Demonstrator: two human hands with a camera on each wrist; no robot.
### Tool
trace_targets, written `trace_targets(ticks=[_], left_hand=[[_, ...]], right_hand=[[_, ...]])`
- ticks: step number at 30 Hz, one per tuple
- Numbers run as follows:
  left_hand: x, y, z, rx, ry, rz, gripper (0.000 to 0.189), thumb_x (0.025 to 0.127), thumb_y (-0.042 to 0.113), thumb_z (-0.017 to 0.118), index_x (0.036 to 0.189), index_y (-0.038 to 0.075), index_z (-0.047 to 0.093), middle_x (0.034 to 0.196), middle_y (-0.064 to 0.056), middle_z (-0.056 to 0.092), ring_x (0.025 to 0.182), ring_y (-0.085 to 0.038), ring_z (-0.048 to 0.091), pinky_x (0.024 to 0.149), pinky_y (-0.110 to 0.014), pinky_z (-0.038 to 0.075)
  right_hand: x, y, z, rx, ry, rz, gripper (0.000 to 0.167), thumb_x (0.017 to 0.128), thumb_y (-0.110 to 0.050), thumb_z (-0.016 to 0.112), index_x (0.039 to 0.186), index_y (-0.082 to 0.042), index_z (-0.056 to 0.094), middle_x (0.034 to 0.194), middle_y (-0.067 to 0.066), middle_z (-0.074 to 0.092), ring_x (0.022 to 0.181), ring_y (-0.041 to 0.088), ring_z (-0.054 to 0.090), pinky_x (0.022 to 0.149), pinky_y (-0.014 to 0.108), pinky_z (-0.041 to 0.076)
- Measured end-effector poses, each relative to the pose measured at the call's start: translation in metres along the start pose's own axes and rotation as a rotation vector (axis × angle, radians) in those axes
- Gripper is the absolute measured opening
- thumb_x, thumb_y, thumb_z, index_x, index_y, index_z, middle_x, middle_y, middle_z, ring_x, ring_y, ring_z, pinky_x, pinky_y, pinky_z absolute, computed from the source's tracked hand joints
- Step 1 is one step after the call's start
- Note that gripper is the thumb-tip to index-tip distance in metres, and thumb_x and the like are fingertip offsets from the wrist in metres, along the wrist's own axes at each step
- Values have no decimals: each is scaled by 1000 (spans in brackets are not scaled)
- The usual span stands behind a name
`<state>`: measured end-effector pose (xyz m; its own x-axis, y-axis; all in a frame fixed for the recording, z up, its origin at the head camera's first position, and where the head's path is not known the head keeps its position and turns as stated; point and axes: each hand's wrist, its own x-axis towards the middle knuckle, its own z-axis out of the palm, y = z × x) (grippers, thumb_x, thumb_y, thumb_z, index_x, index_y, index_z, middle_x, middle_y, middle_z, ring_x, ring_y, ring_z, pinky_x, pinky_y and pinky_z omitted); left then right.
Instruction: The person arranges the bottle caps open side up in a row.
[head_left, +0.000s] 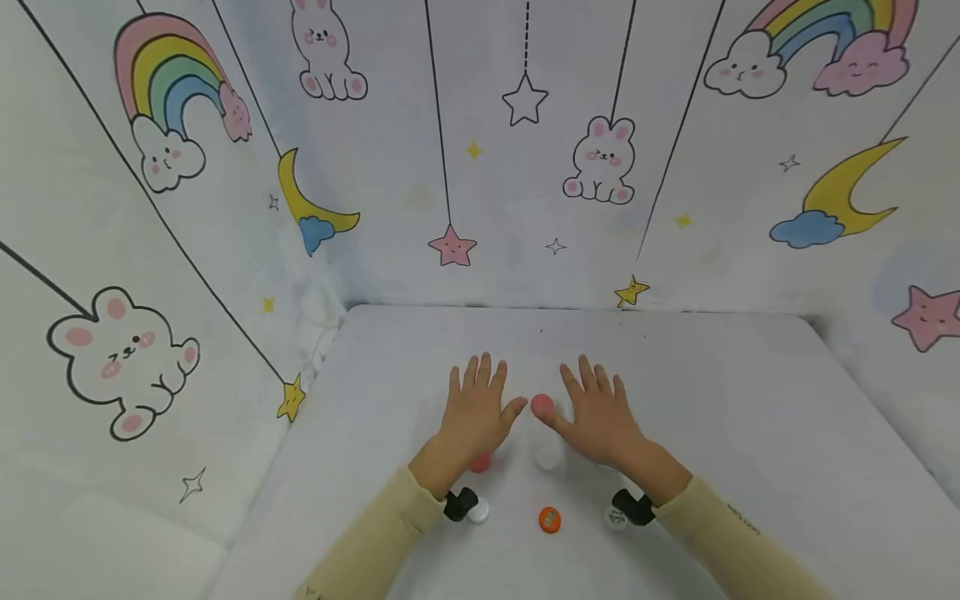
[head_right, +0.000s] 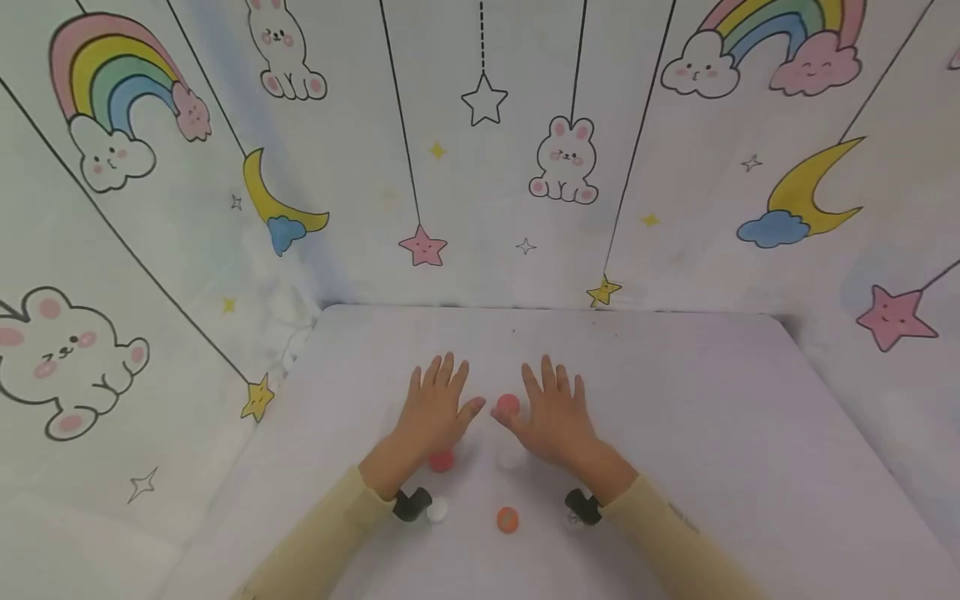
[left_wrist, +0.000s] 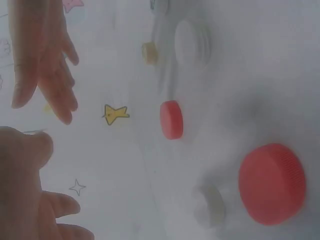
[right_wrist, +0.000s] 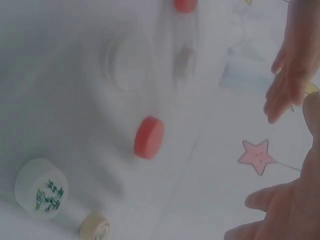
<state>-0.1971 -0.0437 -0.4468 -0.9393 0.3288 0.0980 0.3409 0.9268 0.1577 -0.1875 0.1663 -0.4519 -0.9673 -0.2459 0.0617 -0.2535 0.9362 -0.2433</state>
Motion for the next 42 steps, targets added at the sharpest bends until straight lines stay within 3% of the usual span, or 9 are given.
trace_targets(ticks=[4, 9, 15, 17, 24, 29, 34, 42], left_hand=[[-14, -1, 5, 6, 19, 21, 70, 97, 54, 49, 150, 9, 39, 156, -18, 31, 144, -35, 26, 113, -59, 19], [-36, -5, 10, -32, 79, 52, 63, 94, 44, 61, 144, 9, 47, 149, -16, 42, 138, -34, 37, 110, -54, 29], [-62, -11, 17, -127, 224, 95, 37, 90, 33, 69, 119, 10, 67, 117, -6, 64, 108, -25, 58, 89, -41, 49], [-70, -11, 18, -149, 238, 100, 30, 88, 31, 71, 111, 11, 70, 106, -4, 66, 98, -22, 61, 82, -38, 50], [-96, -17, 28, -247, 200, 62, 17, 84, 25, 76, 95, 14, 70, 84, 5, 61, 77, -12, 57, 64, -27, 48], [-113, -24, 35, -301, 157, 12, 20, 83, 25, 76, 99, 15, 70, 81, 7, 58, 73, -9, 53, 59, -24, 44], [-125, -28, 36, -332, 126, -49, 27, 82, 26, 76, 106, 15, 70, 84, 8, 59, 75, -8, 54, 62, -26, 46], [-139, -33, 41, -370, 61, -58, 34, 80, 29, 79, 108, 13, 69, 86, 9, 57, 76, -8, 51, 65, -28, 45]], right_hand=[[-10, -7, 6, 36, 24, -30, 98, 85, -77, 44, 152, -6, 33, 157, 22, 26, 140, 47, 27, 110, 66, 17], [-22, -17, 14, 105, 75, -78, 91, 85, -70, 55, 148, -8, 40, 149, 18, 41, 135, 42, 39, 108, 60, 29], [-36, -32, 24, 144, 171, -171, 57, 83, -43, 75, 127, -9, 63, 129, 11, 60, 120, 30, 55, 97, 50, 46], [-41, -36, 29, 154, 176, -185, 44, 82, -37, 77, 118, -12, 68, 125, 7, 62, 118, 26, 56, 95, 48, 47], [-53, -50, 48, 195, 169, -246, 28, 79, -28, 81, 103, -18, 72, 98, -6, 65, 91, 14, 58, 80, 36, 50], [-58, -60, 54, 195, 128, -291, 27, 78, -25, 81, 103, -18, 72, 84, -10, 64, 75, 8, 56, 68, 29, 48], [-59, -65, 57, 177, 77, -283, 30, 78, -25, 81, 105, -19, 72, 81, -11, 64, 72, 6, 56, 66, 27, 48], [-65, -70, 62, 214, 29, -272, 32, 76, -23, 82, 106, -15, 72, 84, -7, 68, 77, 9, 62, 70, 30, 52]])
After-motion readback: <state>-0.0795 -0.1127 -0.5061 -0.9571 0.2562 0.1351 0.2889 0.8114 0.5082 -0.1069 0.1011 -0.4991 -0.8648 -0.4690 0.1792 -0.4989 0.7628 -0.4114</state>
